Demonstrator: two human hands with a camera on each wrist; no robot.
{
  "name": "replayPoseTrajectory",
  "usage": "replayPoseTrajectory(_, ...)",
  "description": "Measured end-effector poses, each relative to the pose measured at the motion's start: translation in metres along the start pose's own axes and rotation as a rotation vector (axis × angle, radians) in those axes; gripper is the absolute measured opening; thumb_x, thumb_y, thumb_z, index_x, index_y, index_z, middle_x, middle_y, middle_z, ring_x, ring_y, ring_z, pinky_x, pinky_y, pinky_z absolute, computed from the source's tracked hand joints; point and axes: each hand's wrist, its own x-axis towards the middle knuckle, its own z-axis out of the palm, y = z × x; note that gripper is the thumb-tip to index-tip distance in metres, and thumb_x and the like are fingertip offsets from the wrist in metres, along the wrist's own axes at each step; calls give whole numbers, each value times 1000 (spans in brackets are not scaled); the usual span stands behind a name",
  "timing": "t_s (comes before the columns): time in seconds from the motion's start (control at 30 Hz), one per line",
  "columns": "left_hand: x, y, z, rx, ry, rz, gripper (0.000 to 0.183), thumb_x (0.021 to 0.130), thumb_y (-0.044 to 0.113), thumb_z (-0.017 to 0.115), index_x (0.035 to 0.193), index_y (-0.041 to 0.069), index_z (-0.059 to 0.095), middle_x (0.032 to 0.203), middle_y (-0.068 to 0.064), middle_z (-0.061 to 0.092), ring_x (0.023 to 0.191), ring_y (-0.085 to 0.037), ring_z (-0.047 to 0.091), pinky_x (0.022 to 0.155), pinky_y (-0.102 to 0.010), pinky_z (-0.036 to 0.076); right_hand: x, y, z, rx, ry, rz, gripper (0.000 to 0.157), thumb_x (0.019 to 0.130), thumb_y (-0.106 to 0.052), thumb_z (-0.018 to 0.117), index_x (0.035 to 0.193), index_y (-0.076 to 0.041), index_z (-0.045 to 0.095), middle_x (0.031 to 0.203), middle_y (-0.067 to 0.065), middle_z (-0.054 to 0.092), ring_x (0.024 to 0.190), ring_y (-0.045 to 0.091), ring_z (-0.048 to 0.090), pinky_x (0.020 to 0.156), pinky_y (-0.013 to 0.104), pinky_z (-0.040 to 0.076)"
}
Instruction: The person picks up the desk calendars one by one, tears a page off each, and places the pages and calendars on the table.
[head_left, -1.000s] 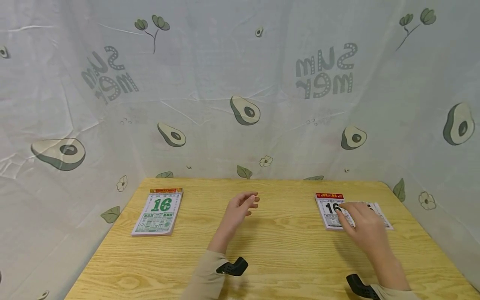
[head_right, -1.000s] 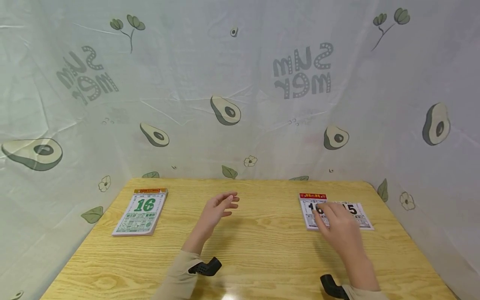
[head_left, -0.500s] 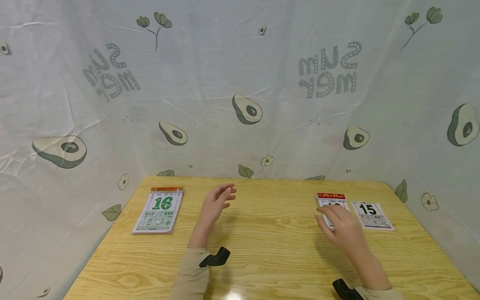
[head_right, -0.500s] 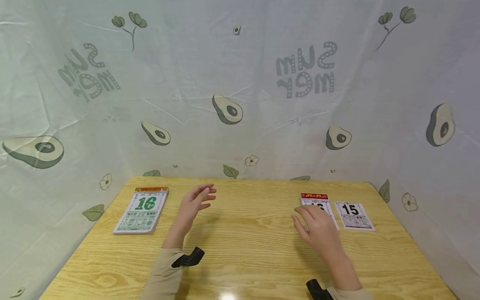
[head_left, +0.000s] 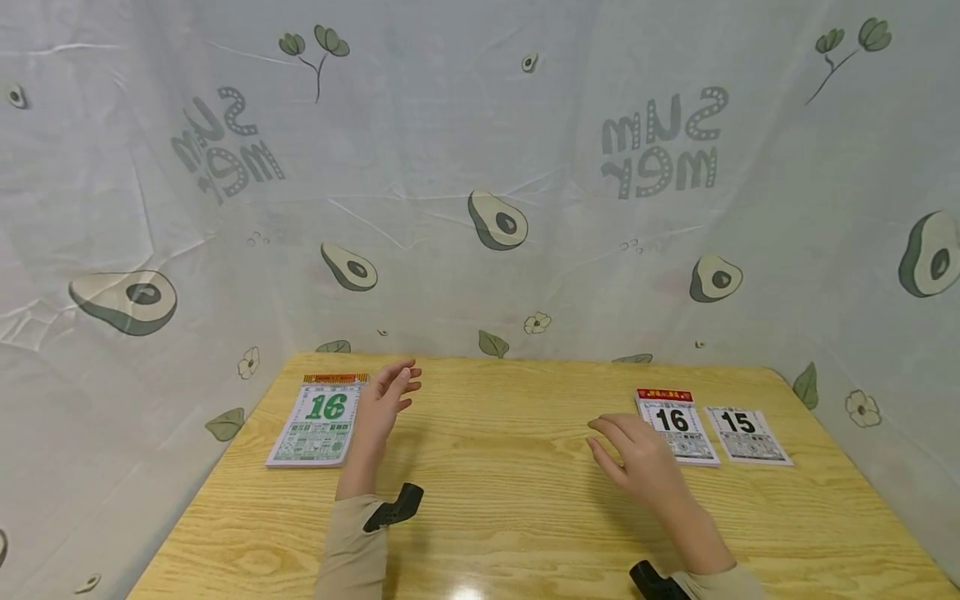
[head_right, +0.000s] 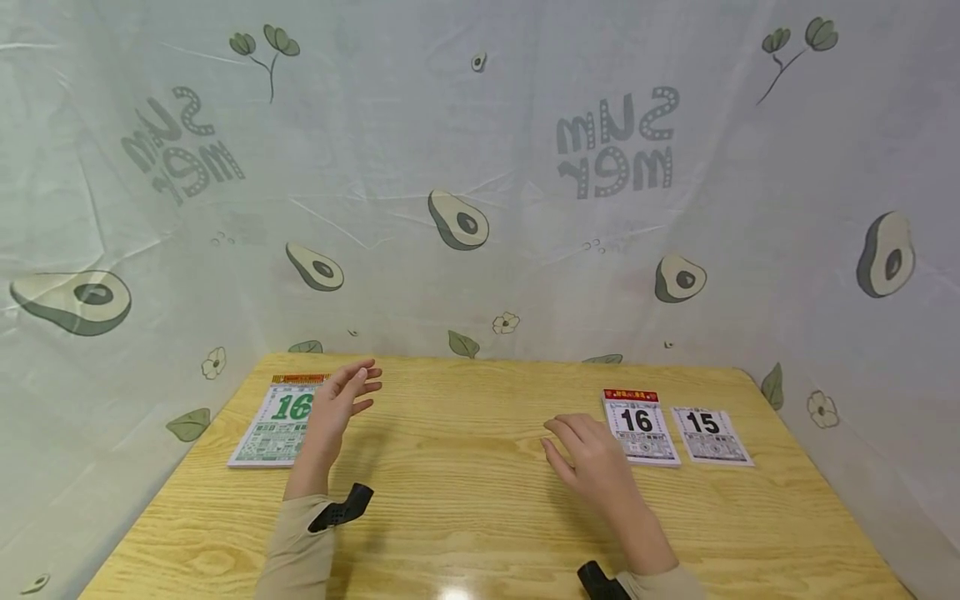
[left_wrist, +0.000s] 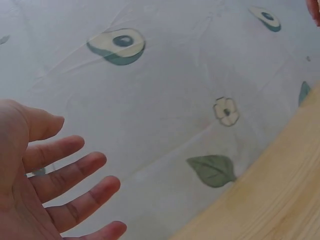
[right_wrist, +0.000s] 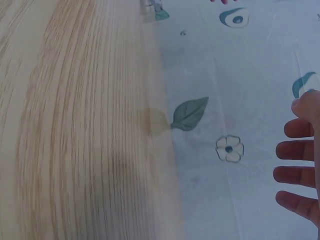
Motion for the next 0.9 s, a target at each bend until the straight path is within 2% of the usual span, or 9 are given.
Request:
replayPoseTrajectory(0.1, -1, 1, -12, 8, 30, -5, 39, 102, 38, 48, 134, 15, 55, 133, -13, 60, 121, -30, 58, 103, -51, 45, 5, -5, 10, 27, 25, -28, 38, 101, -35, 49, 96, -4, 71, 92, 9, 70, 84, 25, 66, 70, 39, 54)
replayPoseTrajectory(0.2, -2, -1, -24, 9, 52, -14, 41, 102, 39, 47, 135, 16, 54, 135, -14, 58, 122, -30, 57, 104, -51, 44, 9, -11, 19, 46, 12, -29, 36, 101, -34, 50, 97, -5, 71, 93, 7, 70, 85, 23, 66, 73, 37, 54)
replayPoseTrajectory(0.37, -3, -5, -42, 21, 88, -34, 46, 101, 44, 45, 137, 16, 51, 137, -12, 56, 123, -28, 55, 105, -49, 43, 16, -21, 33, 73, -7, -9, 40, 102, -38, 47, 99, -7, 71, 95, 7, 70, 88, 23, 66, 76, 37, 54)
replayPoseTrajectory(0.6, -5, -8, -65, -10, 169, -64, 49, 101, 46, 43, 140, 16, 49, 138, -9, 55, 123, -23, 55, 105, -46, 42, 26, -34, 55, 132, 7, -22, 25, 96, -29, 60, 99, -6, 71, 95, 7, 71, 89, 22, 67, 74, 36, 55)
replayPoseTrajectory(0.7, -7, -10, -74, -3, 208, -77, 48, 101, 46, 43, 139, 17, 50, 130, 0, 58, 117, -15, 57, 100, -39, 46, 31, -42, 63, 160, 21, -30, 27, 98, -29, 59, 99, -5, 71, 95, 8, 70, 88, 22, 67, 73, 35, 55)
replayPoseTrajectory(0.8, -9, -13, -83, -5, 251, -93, 49, 101, 47, 43, 139, 18, 50, 120, 10, 60, 112, -9, 58, 90, -25, 50, 36, -50, 71, 183, 29, -29, 28, 98, -30, 57, 99, -5, 70, 95, 8, 70, 88, 22, 67, 73, 35, 56)
replayPoseTrajectory(0.9, -9, -16, -92, -27, 300, -94, 50, 100, 48, 45, 138, 17, 51, 117, 11, 61, 109, -7, 59, 83, -17, 50, 41, -56, 79, 205, 29, -26, 27, 98, -28, 58, 100, -5, 71, 96, 9, 70, 89, 22, 67, 74, 34, 56)
